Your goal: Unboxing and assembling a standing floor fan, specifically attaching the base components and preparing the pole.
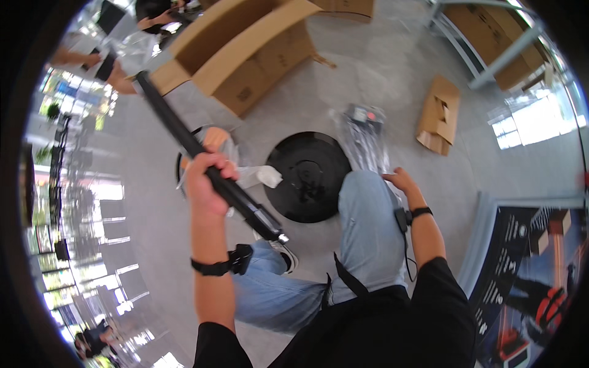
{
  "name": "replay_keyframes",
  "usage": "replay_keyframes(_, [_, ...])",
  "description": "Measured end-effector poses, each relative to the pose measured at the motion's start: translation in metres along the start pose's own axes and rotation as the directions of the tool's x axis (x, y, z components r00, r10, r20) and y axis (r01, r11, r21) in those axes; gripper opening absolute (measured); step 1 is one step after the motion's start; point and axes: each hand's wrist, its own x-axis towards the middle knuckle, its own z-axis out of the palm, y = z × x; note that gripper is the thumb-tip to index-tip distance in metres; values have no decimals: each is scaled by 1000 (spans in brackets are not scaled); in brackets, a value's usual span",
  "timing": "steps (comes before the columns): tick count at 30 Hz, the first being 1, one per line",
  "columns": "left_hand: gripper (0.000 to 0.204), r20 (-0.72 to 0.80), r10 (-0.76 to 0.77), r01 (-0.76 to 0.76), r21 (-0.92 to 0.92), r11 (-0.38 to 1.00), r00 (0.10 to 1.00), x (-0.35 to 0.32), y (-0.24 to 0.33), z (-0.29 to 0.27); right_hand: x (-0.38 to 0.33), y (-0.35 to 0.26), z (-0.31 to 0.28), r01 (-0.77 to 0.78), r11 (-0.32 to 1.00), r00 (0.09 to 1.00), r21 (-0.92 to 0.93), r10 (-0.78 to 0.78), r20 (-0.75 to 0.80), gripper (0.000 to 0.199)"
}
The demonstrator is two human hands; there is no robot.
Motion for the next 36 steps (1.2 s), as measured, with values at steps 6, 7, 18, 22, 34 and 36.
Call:
replay_keyframes(6, [19,-19,-26,28,98,995,999,-33,2,8,0,10,29,-85,988,987,130,65,150,96])
replay_keyframes(7, [19,-7,-28,29,102,994,1000,-35,0,6,1,8,34,-9,998,985,55,0,172,96])
replay_keyframes(18, [25,-41,-3,17,340,940,999,-61,-7,-17,-5,-27,77,129,922,992,-365,-117,55,48])
replay_keyframes(22, [25,25,-6,-4,382,924,1000,-56,-14,-18,41,39,40,311,918,947,-245,-320,0,32])
replay_keyframes(34, [26,66,-52,6,558,830,996,-40,-36,-9,51,43,-10,192,975,933,111,-147,-329,24])
replay_keyframes(36, [26,70,-76,24,561,828,995,-38,-37,-6,42,49,-8,209,960,925,185,-133,-355,25])
